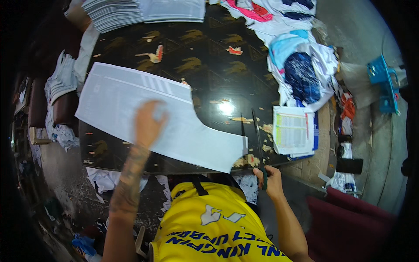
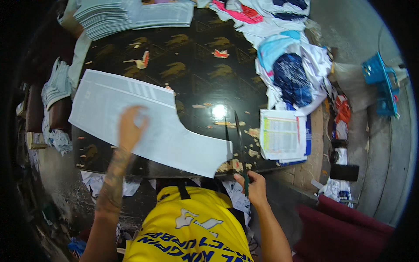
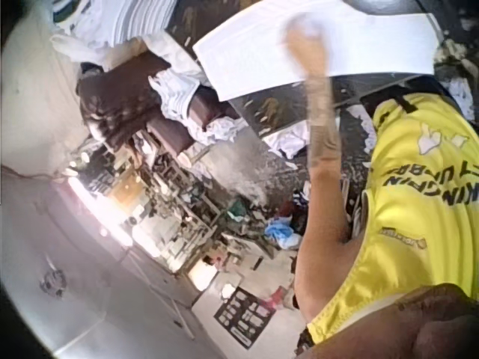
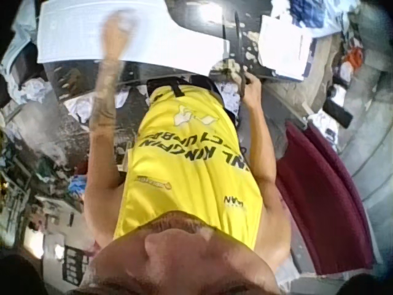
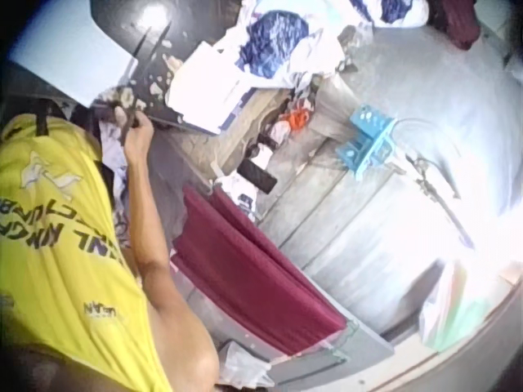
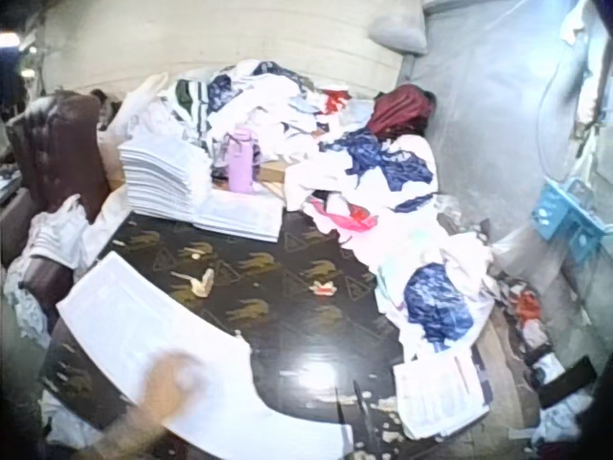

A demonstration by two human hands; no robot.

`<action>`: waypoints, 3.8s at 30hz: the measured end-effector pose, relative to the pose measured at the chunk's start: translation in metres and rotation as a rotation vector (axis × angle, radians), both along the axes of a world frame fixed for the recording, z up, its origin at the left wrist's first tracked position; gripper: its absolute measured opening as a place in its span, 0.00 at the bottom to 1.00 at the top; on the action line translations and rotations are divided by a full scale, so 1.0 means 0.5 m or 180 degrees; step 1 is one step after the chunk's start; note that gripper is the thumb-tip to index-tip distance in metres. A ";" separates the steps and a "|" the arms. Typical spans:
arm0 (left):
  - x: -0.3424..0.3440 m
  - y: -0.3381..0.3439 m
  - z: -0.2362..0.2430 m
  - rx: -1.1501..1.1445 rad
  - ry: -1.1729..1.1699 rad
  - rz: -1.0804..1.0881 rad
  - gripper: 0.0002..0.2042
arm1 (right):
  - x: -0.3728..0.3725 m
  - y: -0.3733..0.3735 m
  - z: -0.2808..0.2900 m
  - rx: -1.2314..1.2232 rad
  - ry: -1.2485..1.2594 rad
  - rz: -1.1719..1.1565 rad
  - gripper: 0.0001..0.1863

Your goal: The person cuts large white fabric sheets on a table using shears, then folds the cut pieces and stacks them. The person also handles printed fabric pieces with graphics and text, folding and stacking them alongside the white pieces.

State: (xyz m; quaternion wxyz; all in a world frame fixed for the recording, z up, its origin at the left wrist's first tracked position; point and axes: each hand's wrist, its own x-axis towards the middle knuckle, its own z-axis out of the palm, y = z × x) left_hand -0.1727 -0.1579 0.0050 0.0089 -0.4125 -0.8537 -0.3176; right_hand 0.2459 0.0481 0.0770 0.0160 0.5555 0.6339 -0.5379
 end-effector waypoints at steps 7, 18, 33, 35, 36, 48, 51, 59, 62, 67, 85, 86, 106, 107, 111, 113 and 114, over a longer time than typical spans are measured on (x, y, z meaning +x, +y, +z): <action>0.413 0.180 -0.046 -0.0084 -0.0360 -0.1838 0.10 | 0.156 0.064 -0.019 0.0151 -0.0075 0.0395 0.30; 0.434 0.137 -0.057 0.0684 -0.1045 0.0041 0.04 | 0.291 0.150 -0.033 -0.0328 -0.0044 0.1321 0.28; 0.565 0.044 -0.028 -0.0128 -0.0395 -0.0049 0.15 | 0.198 0.118 -0.103 -0.1190 -0.0620 0.2609 0.36; 0.585 0.059 -0.035 -0.0283 -0.0666 -0.0141 0.14 | 0.164 0.097 -0.105 -0.1047 -0.0490 0.2520 0.32; 0.586 0.059 -0.036 -0.0280 -0.0605 -0.0263 0.14 | 0.151 0.088 -0.105 -0.1043 -0.0447 0.2482 0.30; 0.570 0.040 -0.044 -0.0382 -0.0574 -0.0461 0.14 | 0.151 0.046 -0.103 -0.0934 -0.0687 0.2374 0.27; 0.564 0.038 -0.046 -0.0386 -0.0664 -0.0499 0.14 | 0.145 0.049 -0.104 -0.1134 -0.0842 0.2353 0.28; 0.555 0.039 -0.040 -0.0358 -0.0745 -0.0539 0.14 | 0.104 0.041 -0.102 -0.1025 -0.0877 0.2262 0.38; 0.551 0.039 -0.038 -0.0328 -0.0804 -0.0534 0.14 | 0.080 0.041 -0.102 -0.1018 -0.0802 0.2150 0.39; 0.547 0.034 -0.040 -0.0403 -0.0907 -0.0583 0.17 | 0.036 0.044 -0.087 -0.0871 -0.0938 0.2293 0.39; 0.517 0.025 -0.048 -0.0292 -0.1185 -0.0754 0.19 | -0.077 0.029 -0.086 -0.0743 -0.0777 0.2050 0.37; 0.516 0.027 -0.047 -0.0330 -0.1194 -0.0817 0.19 | -0.082 0.030 -0.085 -0.0753 -0.0916 0.2116 0.37; 0.549 0.139 -0.012 -0.1054 -0.0177 -0.0419 0.31 | -0.020 0.375 -0.058 -0.0311 -0.0917 0.3605 0.35; 0.549 0.138 -0.012 -0.1042 -0.0230 -0.0421 0.31 | -0.030 0.365 -0.064 -0.0334 -0.1063 0.3558 0.35; 0.552 0.144 -0.021 -0.0941 -0.0267 -0.0400 0.30 | -0.049 0.342 -0.076 -0.0312 -0.1031 0.3503 0.36; 0.558 0.149 -0.026 -0.0932 -0.0332 -0.0353 0.29 | -0.050 0.339 -0.078 -0.0313 -0.1069 0.3516 0.36; 0.560 0.152 -0.026 -0.0870 -0.0300 -0.0237 0.28 | -0.050 0.338 -0.078 -0.0330 -0.1091 0.3533 0.36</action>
